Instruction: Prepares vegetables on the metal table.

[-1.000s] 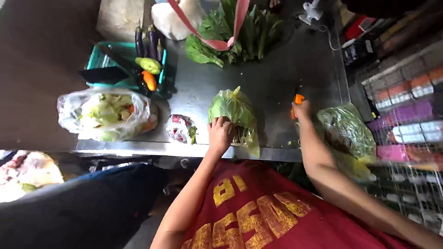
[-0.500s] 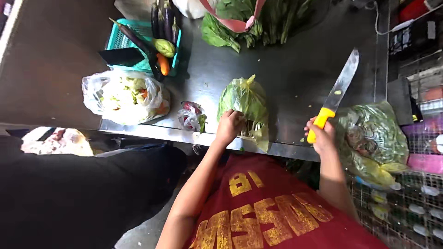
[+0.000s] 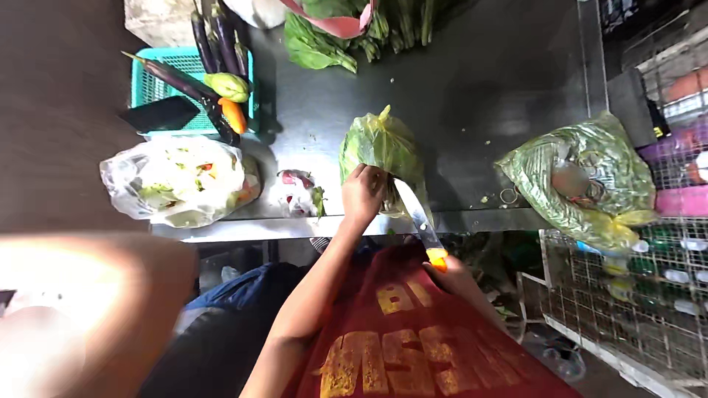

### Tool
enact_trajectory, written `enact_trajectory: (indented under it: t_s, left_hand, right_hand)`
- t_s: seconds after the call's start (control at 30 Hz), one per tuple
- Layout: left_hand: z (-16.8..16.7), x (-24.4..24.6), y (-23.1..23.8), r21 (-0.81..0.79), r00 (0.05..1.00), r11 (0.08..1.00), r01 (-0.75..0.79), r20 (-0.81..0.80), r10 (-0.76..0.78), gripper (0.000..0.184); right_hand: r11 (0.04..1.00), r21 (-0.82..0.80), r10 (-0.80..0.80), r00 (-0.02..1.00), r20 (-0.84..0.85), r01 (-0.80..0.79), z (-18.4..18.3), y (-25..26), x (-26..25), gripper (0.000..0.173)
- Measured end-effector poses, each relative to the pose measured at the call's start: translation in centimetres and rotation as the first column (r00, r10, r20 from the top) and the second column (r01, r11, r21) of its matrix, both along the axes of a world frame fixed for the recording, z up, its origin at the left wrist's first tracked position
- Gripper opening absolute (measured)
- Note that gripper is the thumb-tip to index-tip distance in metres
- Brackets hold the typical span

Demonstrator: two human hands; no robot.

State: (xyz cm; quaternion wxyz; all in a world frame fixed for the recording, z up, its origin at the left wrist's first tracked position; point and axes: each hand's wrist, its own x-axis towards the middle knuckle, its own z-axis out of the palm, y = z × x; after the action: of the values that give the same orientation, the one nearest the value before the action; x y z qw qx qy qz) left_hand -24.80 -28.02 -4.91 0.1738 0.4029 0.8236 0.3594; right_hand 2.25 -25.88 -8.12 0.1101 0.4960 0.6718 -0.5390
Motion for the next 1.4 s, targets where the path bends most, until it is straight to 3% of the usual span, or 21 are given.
enact_trajectory:
  t_s: [0.1, 0.3, 0.5, 0.67, 0.87, 1.03, 1.17, 1.27, 1.4]
  left_hand:
    - [0.5, 0.0, 0.0, -0.003, 1.000, 1.000, 0.005, -0.007, -0.005, 0.019]
    - [-0.7, 0.1, -1.0, 0.138, 0.993, 0.985, 0.102, -0.068, -0.093, 0.014]
    - [0.3, 0.9, -2.6, 0.174, 0.982, 0.973, 0.154, -0.134, -0.131, 0.010]
    - [-2.1, 1.1, -3.8, 0.266, 0.982, 0.953, 0.142, -0.155, -0.103, 0.009]
    - [-0.7, 0.2, -4.8, 0.246, 1.000, 0.969, 0.007, -0.012, -0.004, 0.017]
    - [-0.8, -1.1, -5.3, 0.148, 0.949, 0.946, -0.289, 0.174, 0.263, 0.025]
    - [-0.9, -1.8, -5.8, 0.120, 0.886, 0.913, -0.390, 0.319, 0.337, 0.025]
    - [-0.8, -2.3, -4.0, 0.148, 0.898, 0.922, -0.359, 0.323, 0.298, 0.036]
    - [1.0, -3.6, 0.0, -0.090, 0.967, 0.977, -0.193, 0.151, 0.205, 0.076]
  right_hand:
    - [0.999, -0.021, -0.027, 0.997, -0.077, 0.025, -0.8, -0.5, -0.9, 0.052]
    - [0.993, 0.116, 0.051, 0.982, -0.182, -0.030, -2.5, 0.2, -4.1, 0.048]
    - [0.995, -0.095, -0.028, 0.969, -0.244, 0.005, -0.6, 0.7, -9.3, 0.039]
    - [0.991, -0.136, -0.025, 0.955, -0.297, -0.017, 1.9, 3.2, -12.7, 0.032]
    - [0.971, -0.230, -0.008, 0.954, -0.301, -0.064, 6.7, 5.8, -13.2, 0.021]
    - [0.975, -0.218, -0.064, 0.911, -0.407, -0.029, 8.0, 8.2, -7.1, 0.019]
    - [0.994, -0.111, -0.068, 0.898, -0.435, 0.021, 10.3, 9.7, -3.8, 0.025]
    - [0.992, -0.119, -0.016, 0.922, -0.388, -0.033, 9.7, 9.4, -4.1, 0.023]
    - [0.971, -0.226, -0.007, 0.940, -0.341, -0.075, 7.7, 8.1, -5.8, 0.018]
